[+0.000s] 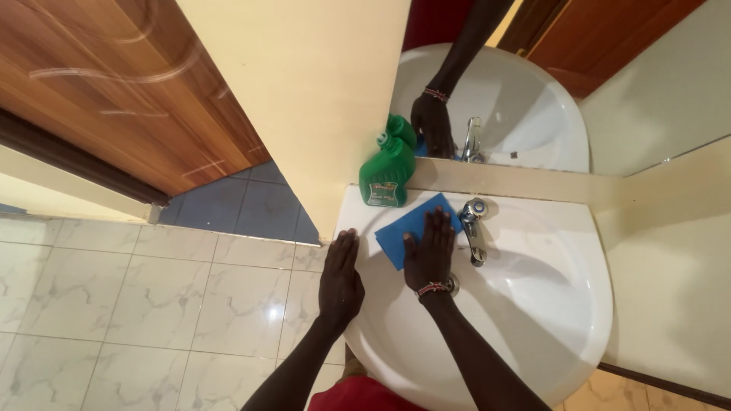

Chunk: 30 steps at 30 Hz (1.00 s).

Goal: Cleaning a bathroom sink and faucet using a sponge

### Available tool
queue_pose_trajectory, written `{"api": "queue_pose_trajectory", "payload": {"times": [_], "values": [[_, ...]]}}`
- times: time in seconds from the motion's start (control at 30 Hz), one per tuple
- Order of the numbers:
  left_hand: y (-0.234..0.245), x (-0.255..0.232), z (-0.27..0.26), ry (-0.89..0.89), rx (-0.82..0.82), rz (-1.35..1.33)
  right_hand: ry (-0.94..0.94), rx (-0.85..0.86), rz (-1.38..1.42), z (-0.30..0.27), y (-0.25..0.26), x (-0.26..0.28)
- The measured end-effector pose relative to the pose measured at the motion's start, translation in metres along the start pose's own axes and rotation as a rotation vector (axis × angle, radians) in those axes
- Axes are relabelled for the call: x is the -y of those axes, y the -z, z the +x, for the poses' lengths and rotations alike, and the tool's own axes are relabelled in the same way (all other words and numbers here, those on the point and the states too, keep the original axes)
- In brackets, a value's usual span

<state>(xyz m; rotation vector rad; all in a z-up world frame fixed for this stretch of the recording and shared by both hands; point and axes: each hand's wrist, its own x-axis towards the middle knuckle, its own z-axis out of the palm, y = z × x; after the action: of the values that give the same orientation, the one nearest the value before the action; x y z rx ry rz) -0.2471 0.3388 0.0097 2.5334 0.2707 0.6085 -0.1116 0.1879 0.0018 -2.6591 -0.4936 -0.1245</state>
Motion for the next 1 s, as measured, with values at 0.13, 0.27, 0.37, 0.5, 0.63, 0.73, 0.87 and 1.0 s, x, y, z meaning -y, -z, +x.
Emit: {"api": "queue_pose_trajectory", "payload": {"times": [0.13,0.27,0.37,0.5,0.63,0.73,0.87,1.0], "values": [[-0.005,0.001,0.001,-0.027,-0.036,-0.002,0.035,-0.136,-0.066,-0.004,-0.014,0.012],[0.000,0.002,-0.001,-0.059,-0.082,-0.007,0.253,-0.047,-0.127,-0.018,0.002,0.000],[-0.001,-0.001,-0.001,-0.054,-0.095,-0.015,0.379,-0.031,-0.180,-0.026,0.011,-0.032],[-0.004,0.001,-0.003,-0.034,-0.086,-0.016,0.455,-0.085,-0.209,-0.039,0.025,-0.064],[-0.001,-0.001,-0.002,-0.044,-0.073,-0.014,0.411,0.022,-0.208,-0.044,0.036,-0.121],[-0.001,-0.001,0.000,-0.048,-0.062,0.002,0.282,0.095,-0.344,-0.037,0.065,-0.147],[0.002,-0.003,0.002,-0.057,-0.093,0.000,0.331,-0.116,-0.201,-0.009,0.068,-0.180],[0.005,-0.008,0.000,-0.081,-0.094,0.027,0.353,-0.179,-0.116,0.021,0.048,-0.173]]}}
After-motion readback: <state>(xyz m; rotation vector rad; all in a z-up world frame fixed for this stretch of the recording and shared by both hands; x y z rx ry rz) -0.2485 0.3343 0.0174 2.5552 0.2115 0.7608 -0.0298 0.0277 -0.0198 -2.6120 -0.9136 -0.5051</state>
